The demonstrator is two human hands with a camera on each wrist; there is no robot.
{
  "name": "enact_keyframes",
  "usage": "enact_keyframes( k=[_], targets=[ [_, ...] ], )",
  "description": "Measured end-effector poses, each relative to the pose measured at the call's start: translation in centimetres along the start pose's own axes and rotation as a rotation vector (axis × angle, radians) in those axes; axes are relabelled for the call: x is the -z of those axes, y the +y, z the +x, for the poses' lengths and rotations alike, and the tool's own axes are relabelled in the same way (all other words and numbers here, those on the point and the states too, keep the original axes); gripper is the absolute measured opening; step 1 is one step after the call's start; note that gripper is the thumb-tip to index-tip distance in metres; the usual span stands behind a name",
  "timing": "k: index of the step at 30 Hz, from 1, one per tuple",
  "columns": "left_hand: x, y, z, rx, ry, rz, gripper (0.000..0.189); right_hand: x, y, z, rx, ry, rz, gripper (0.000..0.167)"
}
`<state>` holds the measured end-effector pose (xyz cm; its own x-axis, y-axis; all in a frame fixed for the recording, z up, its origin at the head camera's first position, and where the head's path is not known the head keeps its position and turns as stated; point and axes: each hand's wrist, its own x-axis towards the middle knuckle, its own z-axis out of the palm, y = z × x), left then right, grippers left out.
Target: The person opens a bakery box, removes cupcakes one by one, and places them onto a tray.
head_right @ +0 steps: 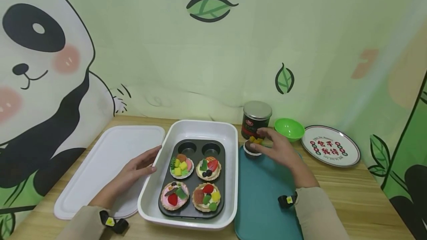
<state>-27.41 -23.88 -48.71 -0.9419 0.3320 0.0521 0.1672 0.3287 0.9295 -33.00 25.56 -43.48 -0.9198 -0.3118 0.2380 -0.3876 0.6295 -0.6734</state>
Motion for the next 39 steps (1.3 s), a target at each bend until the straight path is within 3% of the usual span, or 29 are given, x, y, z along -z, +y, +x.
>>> enact_keyframes(
  k=[14, 21, 29, 39],
  targets=[
    [0.1, 0.0, -0.1, -0.054, -0.015, -0.033, 0.073, 0.5, -1.3, 0.2, 0.020, 0.007, 0.007, 0.068],
    [0.1, 0.0, -0.2, -0.078, -0.023, -0.027, 0.074, 0.5, -3.6, 0.2, 0.065, 0.004, 0.023, 0.063],
    [0.0, -0.1, -0.4, -0.059, -0.022, -0.022, 0.074, -1.7, -7.2, 1.5, 0.211, -0.109, -0.017, 0.064],
    [0.0, 0.0, -0.2, -0.082, -0.034, -0.037, 0.074, -5.3, -9.3, 1.7, 0.179, -0.309, -0.026, 0.071]
  ],
)
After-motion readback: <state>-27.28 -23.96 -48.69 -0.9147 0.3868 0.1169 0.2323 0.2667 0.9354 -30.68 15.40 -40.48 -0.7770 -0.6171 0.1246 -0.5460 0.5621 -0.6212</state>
